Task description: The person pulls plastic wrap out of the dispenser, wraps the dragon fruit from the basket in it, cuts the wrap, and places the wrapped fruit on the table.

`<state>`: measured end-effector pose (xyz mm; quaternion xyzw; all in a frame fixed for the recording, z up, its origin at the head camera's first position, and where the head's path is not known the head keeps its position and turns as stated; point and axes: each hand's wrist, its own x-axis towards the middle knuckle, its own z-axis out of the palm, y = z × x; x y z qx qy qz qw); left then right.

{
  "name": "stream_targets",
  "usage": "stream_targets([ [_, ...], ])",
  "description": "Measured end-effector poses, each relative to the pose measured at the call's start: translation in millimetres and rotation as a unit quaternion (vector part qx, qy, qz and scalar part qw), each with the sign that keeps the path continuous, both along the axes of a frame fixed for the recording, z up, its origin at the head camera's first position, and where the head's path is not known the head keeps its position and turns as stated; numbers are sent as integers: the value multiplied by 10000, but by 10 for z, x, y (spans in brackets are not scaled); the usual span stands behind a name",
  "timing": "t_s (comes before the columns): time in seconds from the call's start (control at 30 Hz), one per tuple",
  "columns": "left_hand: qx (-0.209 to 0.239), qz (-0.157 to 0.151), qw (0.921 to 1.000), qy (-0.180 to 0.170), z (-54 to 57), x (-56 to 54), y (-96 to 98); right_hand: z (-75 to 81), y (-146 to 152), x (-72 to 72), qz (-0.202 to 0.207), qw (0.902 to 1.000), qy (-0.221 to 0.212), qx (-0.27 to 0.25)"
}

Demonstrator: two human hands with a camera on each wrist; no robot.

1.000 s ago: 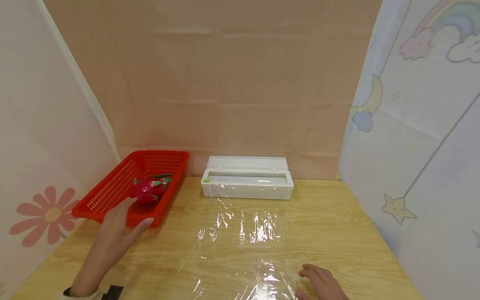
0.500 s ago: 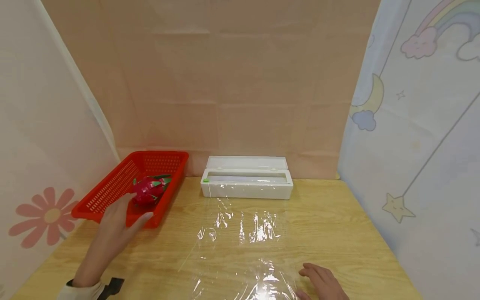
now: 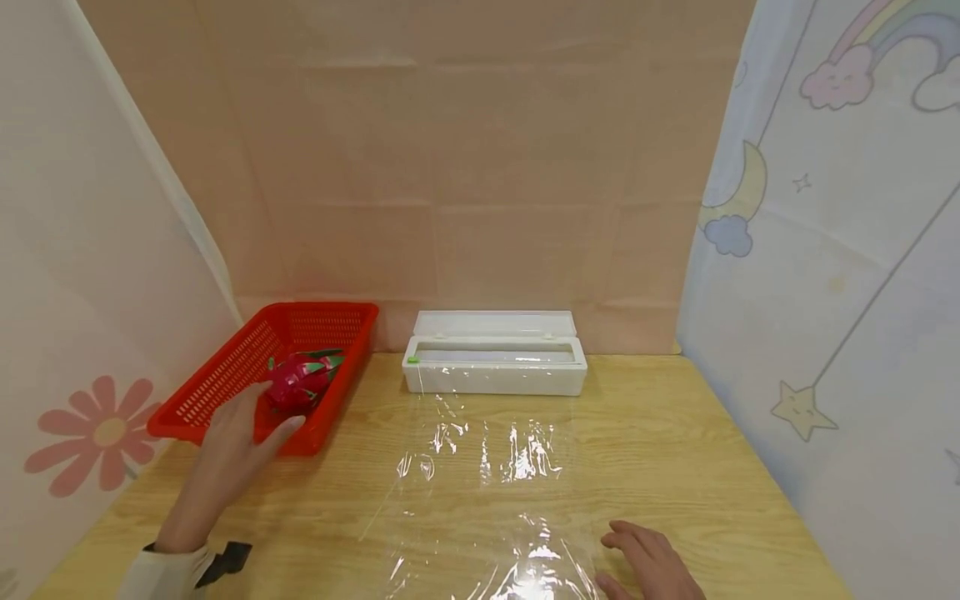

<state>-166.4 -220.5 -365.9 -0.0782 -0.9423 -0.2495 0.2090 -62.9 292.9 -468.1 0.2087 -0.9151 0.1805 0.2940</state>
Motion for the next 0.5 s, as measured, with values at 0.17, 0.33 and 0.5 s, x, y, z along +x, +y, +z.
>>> stream_targets([
  [0.17,26,33,10000,-24,4,-66,-41,36,-26,13,-47,10000,-6,-29],
  [0.33,101,27,9999,129,8,-146,-86,48,-40,13,-70,9999,72,-43],
  [0.5,93,17,9999,111,13,-211,-122,42,-32,11,-56,10000,71,-41],
])
